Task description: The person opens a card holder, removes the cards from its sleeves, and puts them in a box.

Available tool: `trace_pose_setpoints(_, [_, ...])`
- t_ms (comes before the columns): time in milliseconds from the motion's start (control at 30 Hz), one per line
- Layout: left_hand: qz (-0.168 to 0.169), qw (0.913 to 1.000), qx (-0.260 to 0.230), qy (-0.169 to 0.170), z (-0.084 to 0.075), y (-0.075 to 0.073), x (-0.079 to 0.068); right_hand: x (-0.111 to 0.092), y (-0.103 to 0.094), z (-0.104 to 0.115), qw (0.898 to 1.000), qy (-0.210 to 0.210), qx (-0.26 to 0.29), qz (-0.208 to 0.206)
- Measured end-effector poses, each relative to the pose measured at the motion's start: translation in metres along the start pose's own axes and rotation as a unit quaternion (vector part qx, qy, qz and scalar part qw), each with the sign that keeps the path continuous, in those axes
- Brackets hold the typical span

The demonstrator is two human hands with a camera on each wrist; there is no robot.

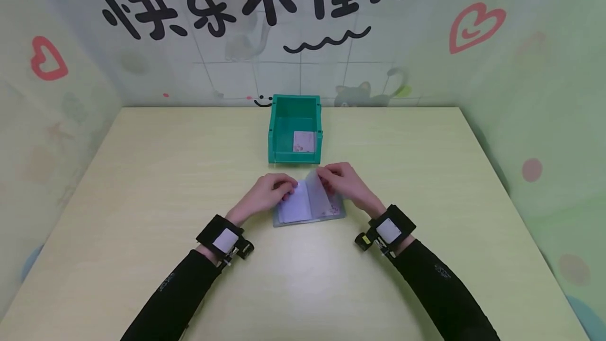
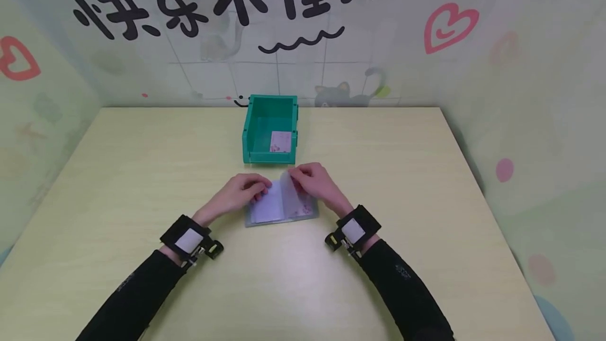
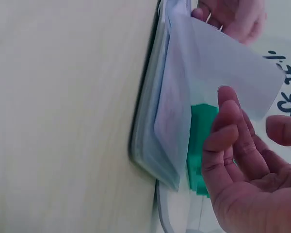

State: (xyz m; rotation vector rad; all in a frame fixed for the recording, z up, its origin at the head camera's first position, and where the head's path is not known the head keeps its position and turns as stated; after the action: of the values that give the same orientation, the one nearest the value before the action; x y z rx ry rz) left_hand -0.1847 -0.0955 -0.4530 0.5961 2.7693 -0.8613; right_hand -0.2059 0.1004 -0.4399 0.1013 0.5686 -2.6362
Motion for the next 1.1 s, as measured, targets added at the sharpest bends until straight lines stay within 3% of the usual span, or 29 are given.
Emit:
trace_pose_setpoints(100, [0.006,0.9996,-0.028,-0.005,0.002,-0.002,0.001,-0.001,0.010,0.005,0.999,-0.028,-0.003,0.033])
trace_pose_setpoints(233, [0.005,0.9991,-0.040,-0.014,0.003,-0.006,-0.001,0.002,0.021,0.006,0.996,-0.038,-0.055,0.062])
trace_pose_setpoints(433, [-0.048,0.9983,0.023,-0.025,0.004,-0.014,-0.003,0.007,0.026,0.008,0.990,-0.035,-0.113,0.080])
trace_pose_setpoints(667, [-0.081,0.9935,0.076,-0.025,0.001,-0.018,-0.006,0.000,0.000,0.002,0.981,-0.050,-0.180,0.046])
trace_pose_setpoints(833, [-0.101,0.9851,0.138,-0.008,-0.012,-0.013,-0.006,-0.006,-0.010,-0.008,0.968,-0.045,-0.238,0.070])
trace_pose_setpoints(1000, [-0.071,0.9851,0.155,0.018,-0.029,0.004,-0.002,-0.007,-0.011,-0.013,0.962,-0.055,-0.250,0.092])
trace_pose_setpoints(1100, [-0.052,0.9873,0.149,0.014,-0.035,0.013,0.002,-0.007,-0.014,-0.017,0.962,-0.065,-0.248,0.094])
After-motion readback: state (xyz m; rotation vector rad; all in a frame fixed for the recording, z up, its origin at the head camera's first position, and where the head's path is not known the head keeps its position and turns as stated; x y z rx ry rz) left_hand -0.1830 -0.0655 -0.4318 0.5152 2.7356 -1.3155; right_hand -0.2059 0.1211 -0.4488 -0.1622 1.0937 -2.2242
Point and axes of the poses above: each hand's wrist, its own x-axis towards the middle knuckle, its own y-axis out of the palm, z = x × y, the point moved 5 cm from there along x, towards the middle knuckle, and after that the axes turned 6 degrees about -y, right-handed, at the moved point
